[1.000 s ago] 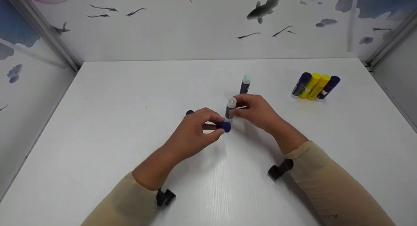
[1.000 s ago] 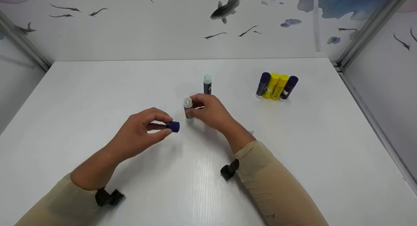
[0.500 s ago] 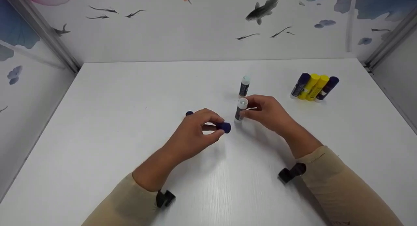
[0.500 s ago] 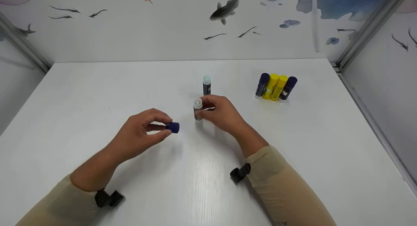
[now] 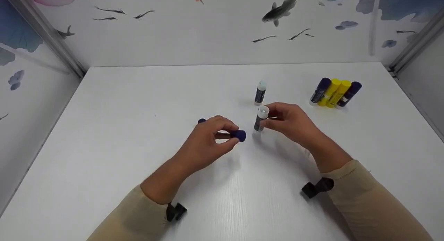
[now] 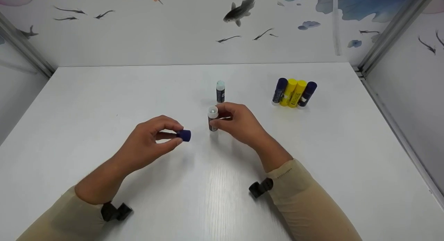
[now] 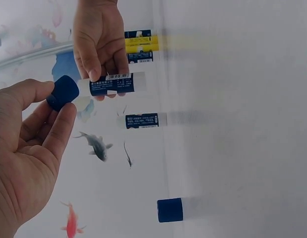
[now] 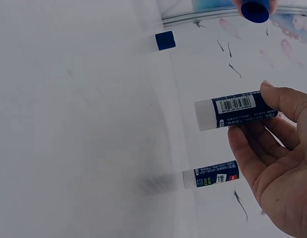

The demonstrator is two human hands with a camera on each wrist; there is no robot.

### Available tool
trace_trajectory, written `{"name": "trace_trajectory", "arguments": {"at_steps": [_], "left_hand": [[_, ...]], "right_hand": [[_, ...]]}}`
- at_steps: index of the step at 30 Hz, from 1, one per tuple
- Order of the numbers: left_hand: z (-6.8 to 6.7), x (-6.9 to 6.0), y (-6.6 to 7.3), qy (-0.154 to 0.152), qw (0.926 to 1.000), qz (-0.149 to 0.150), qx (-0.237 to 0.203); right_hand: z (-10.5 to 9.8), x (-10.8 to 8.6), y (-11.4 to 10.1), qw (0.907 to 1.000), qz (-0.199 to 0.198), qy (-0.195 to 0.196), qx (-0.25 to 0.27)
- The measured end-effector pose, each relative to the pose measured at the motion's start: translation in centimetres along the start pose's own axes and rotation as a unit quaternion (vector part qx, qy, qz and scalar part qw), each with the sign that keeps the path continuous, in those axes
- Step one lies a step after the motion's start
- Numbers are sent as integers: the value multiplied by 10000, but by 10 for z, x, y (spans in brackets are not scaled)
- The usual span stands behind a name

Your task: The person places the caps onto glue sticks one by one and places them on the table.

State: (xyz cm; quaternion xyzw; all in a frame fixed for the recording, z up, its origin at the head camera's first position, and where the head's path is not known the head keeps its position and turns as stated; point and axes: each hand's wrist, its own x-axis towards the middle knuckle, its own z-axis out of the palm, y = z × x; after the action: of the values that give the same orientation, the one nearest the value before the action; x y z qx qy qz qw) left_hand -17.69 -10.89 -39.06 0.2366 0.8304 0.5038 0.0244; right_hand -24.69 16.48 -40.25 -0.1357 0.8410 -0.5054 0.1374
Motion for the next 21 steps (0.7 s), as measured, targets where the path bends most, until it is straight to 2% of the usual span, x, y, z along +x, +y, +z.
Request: {"name": "trace_trajectory", "arguments": {"at_steps": [11, 21], "left_hand": [[0, -1, 0, 48, 10000, 24, -2], [-3, -1, 3, 214, 9996, 176, -6]], "right_hand": [[-2, -6, -3, 9998, 86, -136, 112], [-8, -9, -4, 9997, -52, -81, 219]]}}
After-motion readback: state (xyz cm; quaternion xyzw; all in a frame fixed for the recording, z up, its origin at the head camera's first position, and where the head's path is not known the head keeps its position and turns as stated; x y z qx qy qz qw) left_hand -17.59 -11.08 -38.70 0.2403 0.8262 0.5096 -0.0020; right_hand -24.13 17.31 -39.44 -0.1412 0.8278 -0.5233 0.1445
